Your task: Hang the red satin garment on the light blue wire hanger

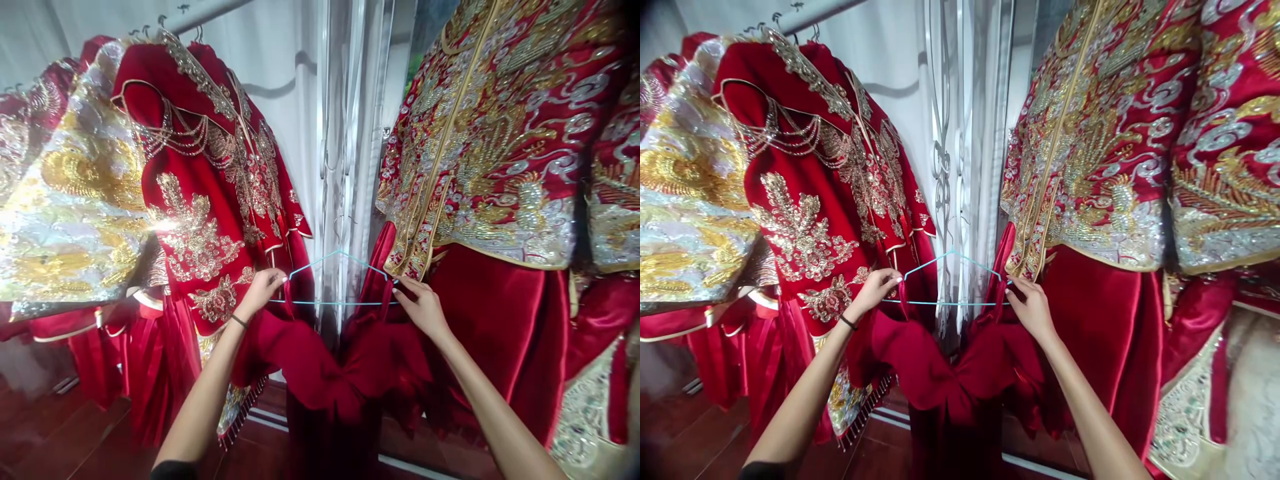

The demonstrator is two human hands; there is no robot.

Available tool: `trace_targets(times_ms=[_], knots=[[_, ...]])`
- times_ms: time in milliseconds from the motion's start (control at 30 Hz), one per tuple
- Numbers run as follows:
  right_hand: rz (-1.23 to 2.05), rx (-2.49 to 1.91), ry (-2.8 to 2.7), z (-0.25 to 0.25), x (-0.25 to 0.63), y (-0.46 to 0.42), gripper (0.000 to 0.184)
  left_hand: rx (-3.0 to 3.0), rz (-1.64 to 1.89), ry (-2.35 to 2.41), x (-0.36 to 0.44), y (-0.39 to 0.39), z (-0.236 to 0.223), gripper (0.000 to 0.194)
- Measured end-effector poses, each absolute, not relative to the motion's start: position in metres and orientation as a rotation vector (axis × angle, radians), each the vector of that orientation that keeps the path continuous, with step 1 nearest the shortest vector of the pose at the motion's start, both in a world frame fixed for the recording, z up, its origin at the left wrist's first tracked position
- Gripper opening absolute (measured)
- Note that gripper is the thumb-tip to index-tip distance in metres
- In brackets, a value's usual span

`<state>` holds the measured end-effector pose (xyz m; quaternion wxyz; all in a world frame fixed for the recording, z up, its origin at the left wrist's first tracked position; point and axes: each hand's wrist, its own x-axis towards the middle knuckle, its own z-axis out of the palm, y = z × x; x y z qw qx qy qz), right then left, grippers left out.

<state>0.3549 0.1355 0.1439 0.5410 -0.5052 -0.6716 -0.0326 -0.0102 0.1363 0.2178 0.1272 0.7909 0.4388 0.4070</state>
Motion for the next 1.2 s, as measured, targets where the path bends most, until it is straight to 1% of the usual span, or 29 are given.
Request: trace_targets(times_ms=[100, 200, 267, 300, 367, 467, 567, 633, 733, 833, 1000, 1100, 1133, 1200], knots=[[-0.097, -1.234, -1.635, 0.146, 0.357, 0.129, 0.039, 2.313, 1.126, 1.309, -0.012, 0.131, 0.219, 0.027], [-0.25, -1.258, -1.618, 0.161, 0.347, 0.116, 0.038, 2.2, 1.305, 1.28, -0.025, 0.117, 0.208, 0.028], [-0.354, -1.212, -1.624, 0.178, 0.324, 0.108, 0.035, 2.129, 1.423, 1.228, -0.038, 0.105, 0.193, 0.03], [-0.382, -1.161, -1.666, 0.188, 0.307, 0.106, 0.033, 2.113, 1.424, 1.202, -0.044, 0.1, 0.184, 0.029], [-0.403, -1.003, -1.85, 0.207, 0.265, 0.109, 0.032, 2.119, 1.336, 1.198, -0.056, 0.094, 0.167, 0.027], [-0.41, -0.799, -2.209, 0.229, 0.198, 0.128, 0.032, 2.215, 1.065, 1.285, -0.068, 0.096, 0.151, 0.031], [-0.407, -0.991, -2.487, 0.236, 0.153, 0.15, 0.022, 2.359, 0.69, 1.391, -0.075, 0.103, 0.148, 0.034], [-0.375, -1.136, -2.577, 0.234, 0.141, 0.158, 0.018, 2.419, 0.552, 1.483, -0.078, 0.104, 0.152, 0.033], [-0.337, -1.152, -2.601, 0.228, 0.143, 0.158, 0.018, 2.472, 0.535, 1.63, -0.081, 0.099, 0.167, 0.034], [-0.292, -1.106, -2.612, 0.227, 0.15, 0.151, 0.015, 2.55, 0.537, 1.666, -0.074, 0.088, 0.197, 0.033], [-0.23, -1.029, -2.566, 0.234, 0.149, 0.139, 0.014, 2.718, 0.562, 1.491, -0.036, 0.088, 0.256, 0.024], [-0.235, -1.037, -2.476, 0.236, 0.146, 0.137, 0.022, 2.721, 0.665, 1.402, -0.016, 0.098, 0.271, 0.018], [-0.24, -1.045, -2.451, 0.236, 0.146, 0.137, 0.024, 2.699, 0.743, 1.369, -0.012, 0.102, 0.269, 0.017], [-0.245, -1.051, -2.427, 0.234, 0.148, 0.138, 0.021, 2.558, 0.978, 1.357, -0.008, 0.108, 0.258, 0.015]])
